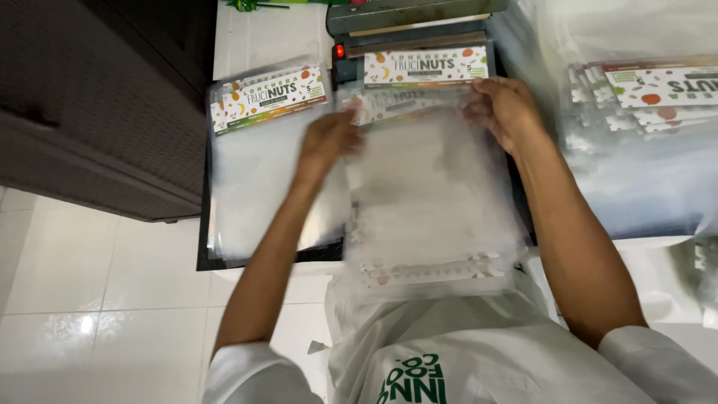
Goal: Sealing plastic bags containing nuts using a manual heat sealer
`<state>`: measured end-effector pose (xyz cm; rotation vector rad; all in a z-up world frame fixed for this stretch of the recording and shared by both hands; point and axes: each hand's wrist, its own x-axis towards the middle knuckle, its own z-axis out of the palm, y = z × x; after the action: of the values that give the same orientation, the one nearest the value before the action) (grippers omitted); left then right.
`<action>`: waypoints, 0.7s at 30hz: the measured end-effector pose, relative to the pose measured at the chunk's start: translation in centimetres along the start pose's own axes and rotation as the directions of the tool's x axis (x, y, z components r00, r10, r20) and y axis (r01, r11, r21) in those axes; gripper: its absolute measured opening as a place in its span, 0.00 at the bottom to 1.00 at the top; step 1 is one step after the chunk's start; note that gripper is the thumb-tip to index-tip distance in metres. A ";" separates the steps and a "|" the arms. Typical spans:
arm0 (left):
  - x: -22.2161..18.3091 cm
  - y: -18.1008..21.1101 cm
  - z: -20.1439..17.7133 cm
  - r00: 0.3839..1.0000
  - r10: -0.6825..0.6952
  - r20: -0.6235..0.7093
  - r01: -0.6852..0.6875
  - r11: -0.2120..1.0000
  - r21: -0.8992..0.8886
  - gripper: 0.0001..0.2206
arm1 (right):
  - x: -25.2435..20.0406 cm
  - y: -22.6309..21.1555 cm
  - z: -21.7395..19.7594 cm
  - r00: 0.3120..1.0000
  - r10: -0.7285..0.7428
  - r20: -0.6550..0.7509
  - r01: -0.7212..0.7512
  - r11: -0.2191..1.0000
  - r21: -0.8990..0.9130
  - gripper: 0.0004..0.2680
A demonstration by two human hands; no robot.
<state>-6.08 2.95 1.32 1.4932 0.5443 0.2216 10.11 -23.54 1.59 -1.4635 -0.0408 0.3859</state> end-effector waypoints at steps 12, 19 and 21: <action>2.8 2.2 4.8 0.959 0.183 -0.218 -0.137 0.968 0.209 0.16 | -1.1 -0.9 0.8 0.986 0.057 -0.155 -0.092 0.969 -0.229 0.04; 8.7 0.2 5.0 0.945 0.257 -0.205 -0.228 0.961 0.154 0.19 | 1.4 -0.3 1.0 0.990 -0.013 -0.137 -0.007 0.989 -0.147 0.05; 9.3 0.2 5.1 0.945 0.223 -0.241 -0.185 0.968 0.169 0.18 | 1.9 -0.3 1.2 0.989 -0.013 -0.148 -0.005 0.993 -0.120 0.05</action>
<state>4.37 2.83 -0.46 1.6750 0.6234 0.5560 11.62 -21.89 1.64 -1.6078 0.0534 0.2743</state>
